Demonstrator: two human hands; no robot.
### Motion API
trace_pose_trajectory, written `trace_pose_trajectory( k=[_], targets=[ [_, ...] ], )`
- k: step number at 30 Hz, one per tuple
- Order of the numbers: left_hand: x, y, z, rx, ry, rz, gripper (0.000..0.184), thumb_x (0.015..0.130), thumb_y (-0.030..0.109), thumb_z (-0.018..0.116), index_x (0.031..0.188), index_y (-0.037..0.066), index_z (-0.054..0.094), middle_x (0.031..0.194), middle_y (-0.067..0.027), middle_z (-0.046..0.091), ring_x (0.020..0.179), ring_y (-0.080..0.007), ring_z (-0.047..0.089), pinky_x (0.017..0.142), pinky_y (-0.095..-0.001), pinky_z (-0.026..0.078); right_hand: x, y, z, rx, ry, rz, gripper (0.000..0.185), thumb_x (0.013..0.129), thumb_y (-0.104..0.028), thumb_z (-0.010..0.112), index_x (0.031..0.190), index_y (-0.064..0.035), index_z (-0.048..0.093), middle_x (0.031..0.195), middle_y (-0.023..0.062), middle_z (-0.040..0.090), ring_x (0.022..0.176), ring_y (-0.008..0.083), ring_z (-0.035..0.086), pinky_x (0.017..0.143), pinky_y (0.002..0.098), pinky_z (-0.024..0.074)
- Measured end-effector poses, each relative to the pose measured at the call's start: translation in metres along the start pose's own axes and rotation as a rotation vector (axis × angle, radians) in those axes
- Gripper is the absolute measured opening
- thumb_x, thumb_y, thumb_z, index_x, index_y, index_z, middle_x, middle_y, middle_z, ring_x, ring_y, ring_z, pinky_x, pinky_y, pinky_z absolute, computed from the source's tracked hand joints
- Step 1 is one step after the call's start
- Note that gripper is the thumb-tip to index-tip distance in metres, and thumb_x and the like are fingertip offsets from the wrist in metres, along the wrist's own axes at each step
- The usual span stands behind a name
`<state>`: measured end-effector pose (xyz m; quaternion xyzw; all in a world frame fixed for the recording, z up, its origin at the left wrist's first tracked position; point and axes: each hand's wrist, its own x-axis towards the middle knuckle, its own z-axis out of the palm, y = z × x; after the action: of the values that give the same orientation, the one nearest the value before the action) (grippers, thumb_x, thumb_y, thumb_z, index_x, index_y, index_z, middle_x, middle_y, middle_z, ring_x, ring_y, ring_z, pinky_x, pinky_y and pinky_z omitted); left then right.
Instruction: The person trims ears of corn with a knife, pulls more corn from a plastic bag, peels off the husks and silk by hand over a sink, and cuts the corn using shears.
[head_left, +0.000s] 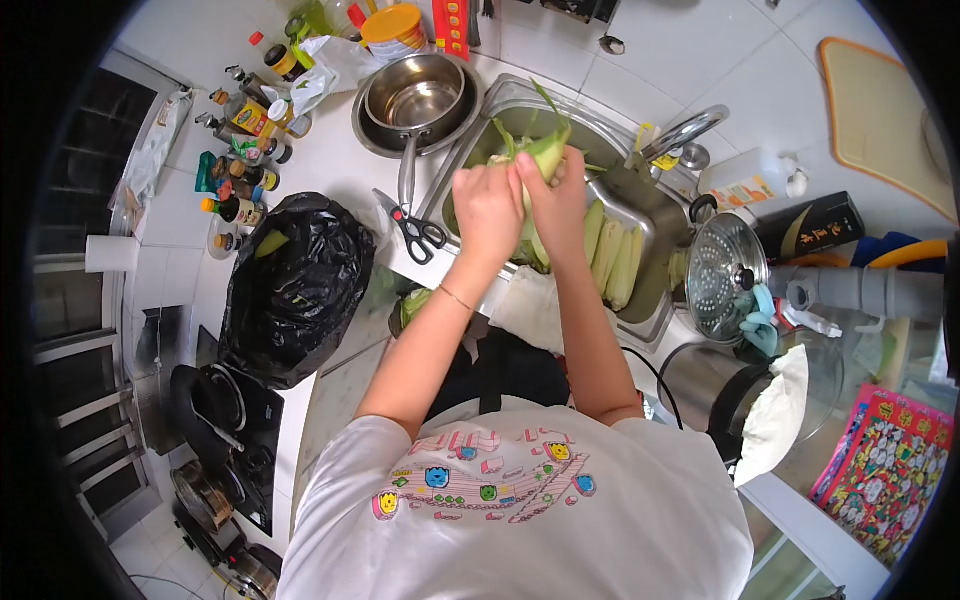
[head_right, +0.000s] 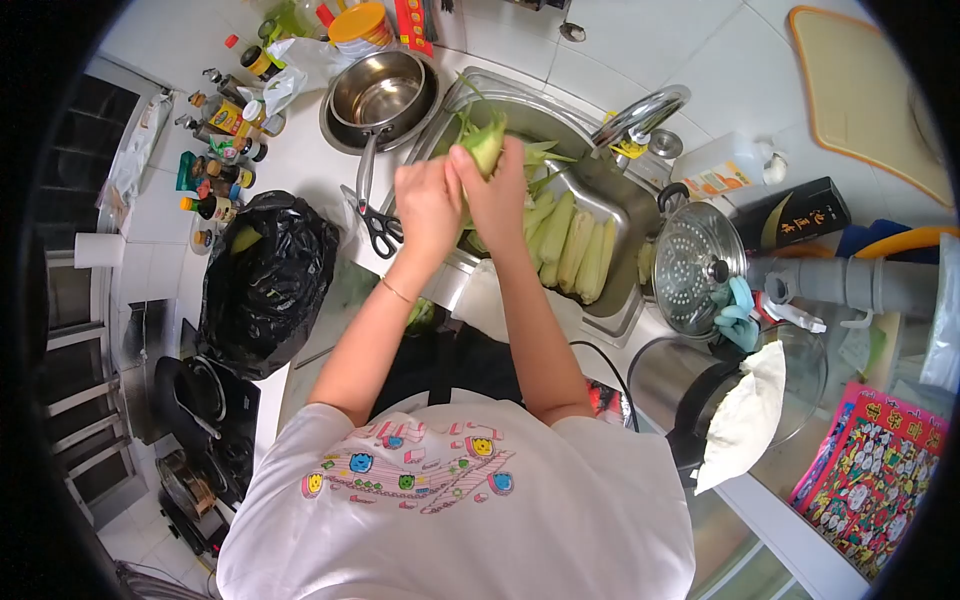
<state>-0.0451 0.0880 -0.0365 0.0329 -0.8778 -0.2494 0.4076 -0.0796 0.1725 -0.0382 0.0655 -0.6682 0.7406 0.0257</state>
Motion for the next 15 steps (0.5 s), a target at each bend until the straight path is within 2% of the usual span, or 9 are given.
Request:
trace_pose_trajectory(
  k=[3,4,7,8,11,12,14,15],
  targets=[
    [-0.008,0.007,0.003,-0.121,-0.049,-0.254,0.022,0.089,0.011,0.056,0.069,0.002,0.055,0.064,-0.0177,0.055,0.064,-0.0363,0.055,0.066,-0.0439,0.04,0.006,0.002,0.0,-0.073,0.038,0.04,0.031,0.085,-0.023,0.07,0.1,0.0,0.057,0.09,0.0069,0.062,0.081,0.0136,0.056,0.073,0.0276,0.0454],
    [-0.009,0.003,0.006,-0.143,-0.068,-0.349,0.023,0.092,0.015,0.053,0.079,-0.001,0.061,0.068,-0.0212,0.06,0.064,-0.0392,0.058,0.062,-0.0479,0.044,0.004,0.004,-0.002,-0.089,0.046,0.013,0.028,0.086,-0.023,0.07,0.095,0.0006,0.058,0.089,0.0062,0.063,0.08,0.0123,0.056,0.072,0.0266,0.045],
    [-0.006,-0.01,0.015,-0.193,-0.079,-0.66,0.03,0.093,0.018,0.049,0.072,-0.003,0.055,0.067,-0.0224,0.059,0.068,-0.0442,0.056,0.064,-0.0489,0.044,0.004,0.002,-0.012,-0.022,-0.078,0.022,0.018,0.092,-0.011,0.063,0.103,0.0007,0.055,0.099,0.0094,0.066,0.093,0.0131,0.062,0.082,0.0258,0.049],
    [-0.007,-0.018,0.016,-0.191,-0.1,-0.632,0.033,0.095,0.022,0.048,0.077,-0.004,0.058,0.069,-0.0231,0.061,0.066,-0.0425,0.059,0.063,-0.0466,0.046,0.005,0.007,-0.012,0.107,-0.117,0.024,0.016,0.094,-0.005,0.056,0.108,0.0012,0.052,0.11,0.0134,0.064,0.1,0.0158,0.062,0.089,0.028,0.0487],
    [-0.02,-0.042,0.035,-0.495,-0.049,-0.954,0.033,0.094,0.023,0.05,0.08,-0.005,0.06,0.068,-0.0211,0.061,0.063,-0.0343,0.059,0.064,-0.0424,0.047,0.001,0.009,-0.008,0.357,-0.112,-0.044,0.025,0.091,-0.007,0.061,0.112,0.0016,0.048,0.109,0.0135,0.063,0.098,0.0149,0.06,0.082,0.0265,0.0487],
    [-0.016,-0.039,0.03,-0.546,-0.061,-1.008,0.032,0.097,0.022,0.047,0.084,-0.004,0.061,0.07,-0.0147,0.063,0.062,-0.023,0.057,0.065,-0.0371,0.047,0.0,0.008,-0.006,0.383,-0.098,-0.055,0.025,0.092,-0.004,0.057,0.113,0.0012,0.046,0.111,0.0145,0.062,0.099,0.0166,0.061,0.085,0.0277,0.0487],
    [-0.012,-0.021,0.026,-0.797,0.042,-1.163,0.032,0.099,0.02,0.044,0.085,-0.003,0.061,0.074,-0.0114,0.063,0.065,-0.019,0.056,0.065,-0.0345,0.046,-0.002,0.006,-0.004,0.43,-0.068,-0.076,0.025,0.093,0.002,0.051,0.116,0.0004,0.043,0.114,0.0164,0.059,0.099,0.02,0.062,0.089,0.03,0.0489],
    [-0.01,-0.011,0.023,-0.922,0.095,-1.238,0.032,0.1,0.019,0.043,0.086,-0.003,0.061,0.076,-0.0098,0.063,0.066,-0.017,0.055,0.066,-0.0332,0.046,-0.003,0.008,-0.003,0.39,-0.001,-0.033,0.029,0.091,0.0,0.055,0.117,0.0005,0.042,0.112,0.0157,0.059,0.097,0.02,0.061,0.088,0.0295,0.0481]
  ],
)
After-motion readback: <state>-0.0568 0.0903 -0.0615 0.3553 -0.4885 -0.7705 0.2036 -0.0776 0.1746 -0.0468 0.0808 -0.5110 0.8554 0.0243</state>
